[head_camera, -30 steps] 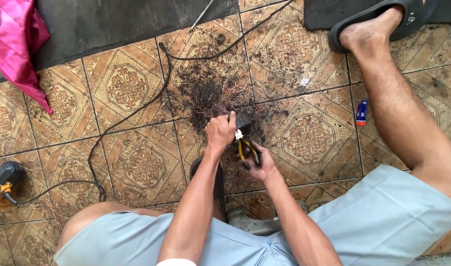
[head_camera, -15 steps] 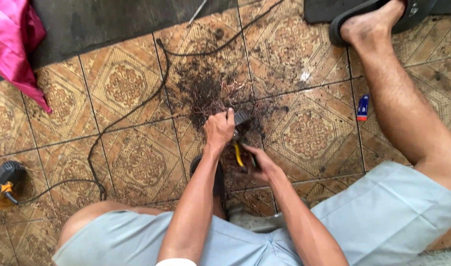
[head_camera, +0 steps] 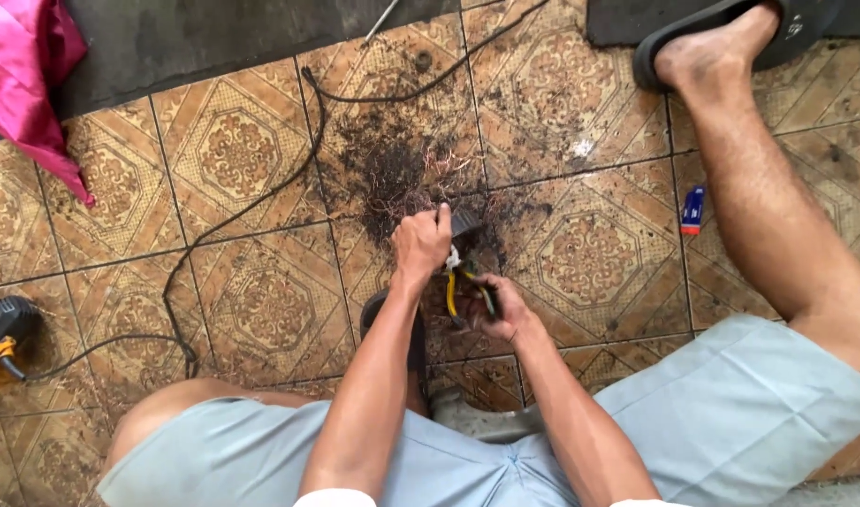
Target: Using pliers to strip insulation and extract copper wires from a large bundle on the floor.
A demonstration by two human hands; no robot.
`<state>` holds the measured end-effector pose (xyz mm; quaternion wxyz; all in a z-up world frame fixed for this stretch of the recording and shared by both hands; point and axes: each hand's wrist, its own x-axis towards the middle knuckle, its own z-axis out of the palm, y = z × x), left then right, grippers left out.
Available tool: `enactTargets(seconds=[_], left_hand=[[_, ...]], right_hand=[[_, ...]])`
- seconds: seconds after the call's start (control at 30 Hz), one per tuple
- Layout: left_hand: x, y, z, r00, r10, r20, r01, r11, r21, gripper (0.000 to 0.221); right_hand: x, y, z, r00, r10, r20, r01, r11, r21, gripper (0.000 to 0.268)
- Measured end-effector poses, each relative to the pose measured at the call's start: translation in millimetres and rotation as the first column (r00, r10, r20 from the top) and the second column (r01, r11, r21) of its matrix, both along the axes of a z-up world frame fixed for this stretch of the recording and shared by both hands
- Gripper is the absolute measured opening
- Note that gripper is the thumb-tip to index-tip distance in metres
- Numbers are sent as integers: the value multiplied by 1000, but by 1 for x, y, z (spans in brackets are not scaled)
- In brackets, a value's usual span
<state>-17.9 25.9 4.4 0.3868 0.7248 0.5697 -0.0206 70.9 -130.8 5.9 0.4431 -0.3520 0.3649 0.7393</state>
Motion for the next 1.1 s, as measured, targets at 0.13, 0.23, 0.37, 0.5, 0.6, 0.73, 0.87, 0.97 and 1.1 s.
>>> enactTargets(seconds=[0.13, 0.23, 0.37, 0.5, 0.6, 0.73, 0.87, 0.97, 1.1], left_hand=[[1, 2, 3, 998, 9, 57, -10, 1000, 16, 58], [1, 4, -4, 1000, -17, 15, 17, 1000, 8, 59], [-2, 6, -9, 997, 35, 73, -33, 999, -16, 57], [0, 6, 12, 999, 1, -49, -3, 999, -40, 64], [-2, 3, 16, 1000, 13, -24, -14, 999, -43, 62], [1, 4, 14, 1000, 22, -20, -23, 999, -31, 61], [-1, 3, 14, 998, 59, 19, -59, 998, -13, 57], [0, 4, 14, 999, 39, 2, -39, 999, -8, 59], [1, 0, 15, 999, 28, -18, -28, 999, -20, 59]], right_hand=[[-6, -3, -71, 998, -45, -50, 49, 995, 81, 27], [-4, 3, -38, 996, -73, -42, 77, 993, 94, 26], [-5, 3, -35, 984, -165, -71, 172, 980, 101, 24], [-7, 0, -44, 983, -168, -78, 177, 977, 116, 16], [-9, -3, -45, 984, -169, -51, 175, 971, 161, 16], [4, 6, -19, 979, -174, -106, 191, 965, 179, 15], [3, -1, -40, 987, -125, -105, 141, 976, 164, 19], [-4, -11, -81, 984, -95, -153, 129, 963, 235, 24], [-3, 7, -35, 982, -137, -133, 160, 970, 183, 27]])
